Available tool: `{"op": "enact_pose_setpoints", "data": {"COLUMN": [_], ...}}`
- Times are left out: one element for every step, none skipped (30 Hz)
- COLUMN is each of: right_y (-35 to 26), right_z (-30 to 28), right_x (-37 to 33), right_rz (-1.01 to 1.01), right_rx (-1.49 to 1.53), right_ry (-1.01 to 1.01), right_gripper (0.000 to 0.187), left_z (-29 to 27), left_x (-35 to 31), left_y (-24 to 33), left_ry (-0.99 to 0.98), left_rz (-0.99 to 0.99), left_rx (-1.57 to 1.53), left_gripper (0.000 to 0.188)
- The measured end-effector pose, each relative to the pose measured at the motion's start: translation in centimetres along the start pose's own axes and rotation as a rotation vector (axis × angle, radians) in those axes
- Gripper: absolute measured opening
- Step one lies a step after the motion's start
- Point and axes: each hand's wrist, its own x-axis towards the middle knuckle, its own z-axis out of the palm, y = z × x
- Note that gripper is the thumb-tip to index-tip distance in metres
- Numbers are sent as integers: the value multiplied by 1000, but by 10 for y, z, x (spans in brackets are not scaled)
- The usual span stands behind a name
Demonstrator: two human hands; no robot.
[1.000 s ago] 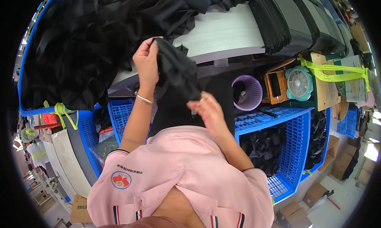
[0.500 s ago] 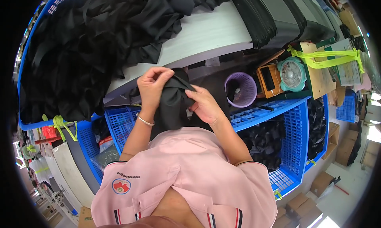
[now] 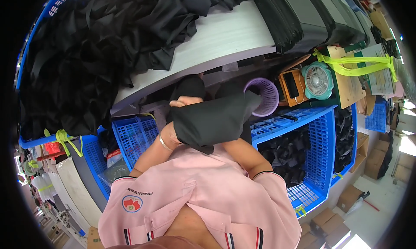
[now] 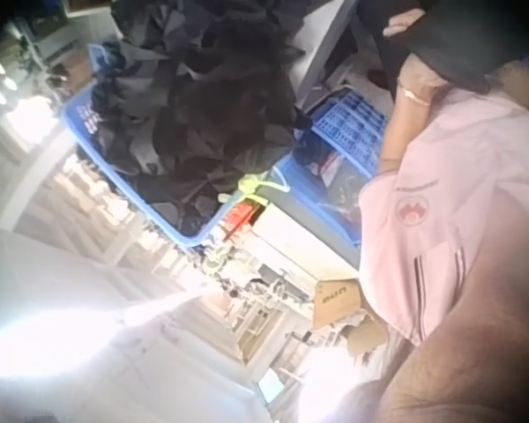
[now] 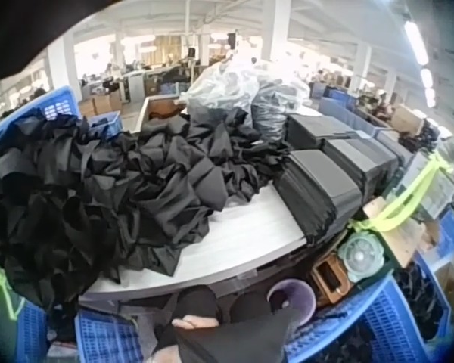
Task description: Folding and organizing black fabric components into stacks at a manufacturing workstation.
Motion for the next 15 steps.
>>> {"op": "enact_pose_setpoints", "data": {"right_y": [4, 7, 10, 13, 17, 19, 21, 22, 24, 27, 29, 31, 33, 35, 38], "right_z": [8, 17, 10, 21, 36, 46, 53, 55, 56, 58, 61, 57, 54, 52, 51], "right_x": [-2, -9, -21, -15, -7, -5, -5, -4, -4, -3, -6, -7, -12, -17, -20], "right_rz": [32, 63, 100, 132, 163, 192, 221, 250, 277, 304, 331, 361, 390, 419, 448], "right_rx": [6, 12, 16, 27, 37, 44, 51, 58, 63, 69, 74, 78, 82, 86, 92], "right_ry": [-3, -7, -24, -20, -17, -21, -26, -31, -36, -40, -44, -49, -52, -54, -55], "right_gripper": [16, 16, 16, 15, 15, 15, 15, 15, 15, 15, 15, 15, 15, 15, 15], "left_z": [-2, -1, 2, 4, 7, 4, 4, 3, -2, -5, -9, -14, -18, -23, -27], "left_x": [11, 12, 11, 21, 24, 25, 27, 32, 48, 45, 41, 36, 31, 25, 19], "left_y": [0, -4, -11, -13, -17, -17, -17, -18, -12, -12, -12, -12, -11, -11, -11], "left_ry": [9, 18, 39, 45, 53, 63, 73, 84, 94, 103, 111, 121, 129, 137, 144], "left_rz": [6, 12, 25, 23, 22, 28, 35, 42, 50, 58, 66, 74, 81, 87, 91], "left_rx": [-11, -21, -38, -45, -52, -59, -66, -73, -78, -84, -89, -97, -105, -112, -118], "left_gripper": [44, 44, 44, 44, 44, 44, 44, 44, 44, 44, 44, 44, 44, 44, 44]}}
